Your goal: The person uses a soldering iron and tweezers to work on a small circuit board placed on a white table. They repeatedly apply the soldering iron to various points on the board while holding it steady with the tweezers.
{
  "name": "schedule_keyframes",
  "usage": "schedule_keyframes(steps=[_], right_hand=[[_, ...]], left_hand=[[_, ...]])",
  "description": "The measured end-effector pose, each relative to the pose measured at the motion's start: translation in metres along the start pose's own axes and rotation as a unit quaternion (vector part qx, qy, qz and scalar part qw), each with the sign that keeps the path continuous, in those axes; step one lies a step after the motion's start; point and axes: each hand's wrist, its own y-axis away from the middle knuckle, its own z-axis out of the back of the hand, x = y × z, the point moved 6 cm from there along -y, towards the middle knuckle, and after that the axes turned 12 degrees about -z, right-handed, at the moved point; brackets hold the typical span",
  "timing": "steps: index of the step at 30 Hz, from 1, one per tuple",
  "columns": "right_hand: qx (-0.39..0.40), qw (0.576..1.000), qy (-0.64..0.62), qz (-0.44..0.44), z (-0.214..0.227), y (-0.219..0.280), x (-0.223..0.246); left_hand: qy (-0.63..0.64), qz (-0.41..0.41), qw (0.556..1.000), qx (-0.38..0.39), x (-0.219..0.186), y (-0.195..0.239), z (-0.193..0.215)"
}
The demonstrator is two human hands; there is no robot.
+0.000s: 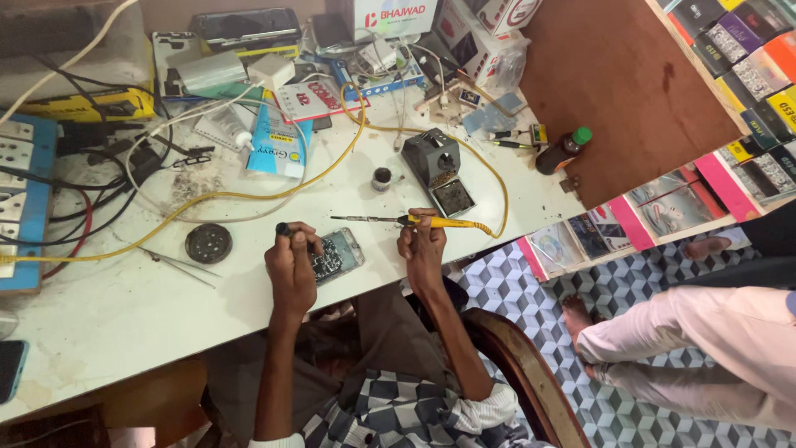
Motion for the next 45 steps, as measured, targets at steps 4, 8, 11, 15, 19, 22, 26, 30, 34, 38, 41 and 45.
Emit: schedule_keyframes(steps=[4, 8, 11, 15, 19, 22, 26, 30, 34, 38, 41, 45], right_hand=[[0.002, 1.000, 0.002, -0.009, -0.007, 0.003, 0.006], [0.002, 0.996, 0.091, -0.002, -0.014, 0.002, 0.014], [0.019, 0.991, 0.133, 0.008, -0.019, 0.005, 0.017], [-0.045, 0.986, 0.151, 0.050, -0.014, 0.003, 0.017], [-0.086, 0.991, 0.048, 0.087, -0.015, -0.001, 0.012], [-0.139, 0.981, 0.050, 0.125, -0.011, 0.002, 0.014], [-0.177, 0.971, 0.040, 0.156, -0.002, 0.003, 0.018], [-0.165, 0.973, 0.028, 0.157, -0.003, 0.000, 0.016], [-0.170, 0.975, 0.029, 0.139, -0.005, 0.001, 0.014], [-0.166, 0.978, 0.022, 0.127, -0.003, 0.001, 0.015], [-0.157, 0.980, 0.019, 0.121, -0.004, 0.000, 0.013], [-0.151, 0.980, 0.029, 0.129, -0.002, -0.002, 0.014]], left_hand=[[-0.033, -0.025, 0.999, 0.003, -0.001, -0.003, -0.001], [-0.040, -0.010, 0.999, 0.014, 0.006, -0.001, 0.001], [0.021, -0.009, 1.000, -0.019, 0.009, 0.003, 0.003], [0.038, -0.034, 0.999, -0.016, 0.013, 0.004, 0.002], [0.009, -0.041, 0.998, -0.036, 0.013, 0.005, 0.011], [0.080, -0.053, 0.993, -0.072, 0.013, 0.005, 0.014], [0.133, -0.057, 0.983, -0.111, 0.017, 0.007, 0.019], [0.110, -0.032, 0.987, -0.116, 0.021, 0.008, 0.021], [0.087, 0.019, 0.993, -0.079, 0.024, 0.002, 0.019], [0.104, 0.052, 0.993, -0.011, 0.022, -0.002, 0.011], [0.101, 0.053, 0.993, 0.003, 0.016, -0.001, 0.006], [0.114, 0.053, 0.991, -0.045, 0.016, -0.002, 0.004]])
